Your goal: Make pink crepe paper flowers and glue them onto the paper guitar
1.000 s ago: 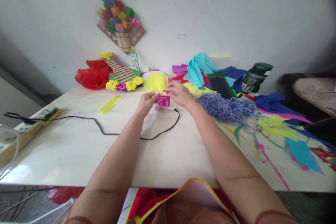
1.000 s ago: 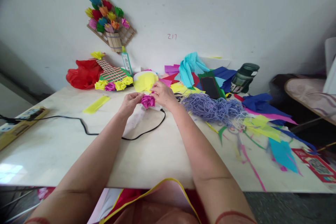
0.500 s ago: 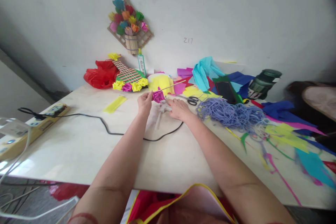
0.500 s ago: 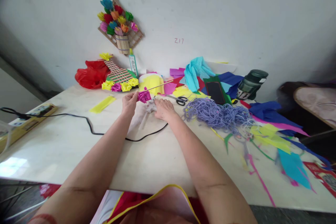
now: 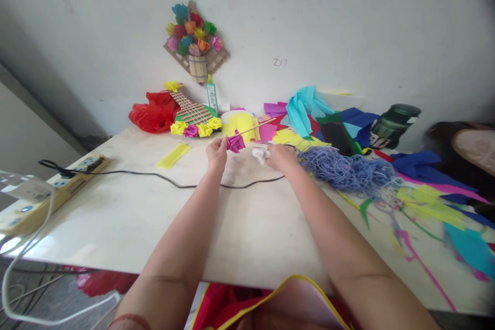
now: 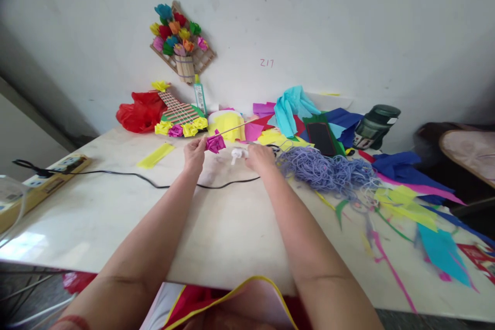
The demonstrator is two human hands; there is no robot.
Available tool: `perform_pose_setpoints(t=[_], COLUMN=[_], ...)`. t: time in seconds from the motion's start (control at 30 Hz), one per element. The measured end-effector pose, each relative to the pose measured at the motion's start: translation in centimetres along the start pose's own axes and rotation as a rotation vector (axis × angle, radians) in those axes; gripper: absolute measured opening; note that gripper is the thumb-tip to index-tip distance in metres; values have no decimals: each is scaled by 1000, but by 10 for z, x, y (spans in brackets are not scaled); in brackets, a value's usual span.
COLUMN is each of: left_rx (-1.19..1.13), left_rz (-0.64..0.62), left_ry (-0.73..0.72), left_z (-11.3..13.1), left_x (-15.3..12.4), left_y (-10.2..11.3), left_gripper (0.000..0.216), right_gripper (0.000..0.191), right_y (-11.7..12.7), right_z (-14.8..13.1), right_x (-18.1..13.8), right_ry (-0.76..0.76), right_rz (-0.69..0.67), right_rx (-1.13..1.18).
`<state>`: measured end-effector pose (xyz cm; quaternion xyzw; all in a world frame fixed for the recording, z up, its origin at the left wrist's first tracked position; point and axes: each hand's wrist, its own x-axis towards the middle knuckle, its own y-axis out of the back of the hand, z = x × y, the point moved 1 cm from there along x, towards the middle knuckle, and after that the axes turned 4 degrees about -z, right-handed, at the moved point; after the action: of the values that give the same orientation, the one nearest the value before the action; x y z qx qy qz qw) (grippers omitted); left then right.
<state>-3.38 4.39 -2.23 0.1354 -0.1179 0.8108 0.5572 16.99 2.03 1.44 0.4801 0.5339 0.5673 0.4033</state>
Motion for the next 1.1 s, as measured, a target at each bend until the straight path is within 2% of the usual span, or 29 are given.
perform_pose_setpoints(t=[0.1,0.2,0.3,0.43,0.7,1.1], left_rx=[32,66,104,115,114,159], left_rz=[9,-12,-50,-94,-172,-229], left_ry=[-3,-32,-55,-66,-97,-101], left_z=[5,8,8,9,14,12], left_x=[-2,-4,-4,-5,-9,-11], left_y=[0,-1,-2,-3,-7,-9], left_gripper=[34,36,37,37,40,43], right_gripper=[20,17,16,15,18,11], right_y=[18,33,45,54,48,43], right_z=[32,51,51,38,28,23], right_x=[1,-3,-12,-19,-14,-9], right_ry=[-21,33,37,137,164,155], right_rz=[-46,-86,-101,-102,-99,-99], right_rx=[156,514,805,1004,1066,973])
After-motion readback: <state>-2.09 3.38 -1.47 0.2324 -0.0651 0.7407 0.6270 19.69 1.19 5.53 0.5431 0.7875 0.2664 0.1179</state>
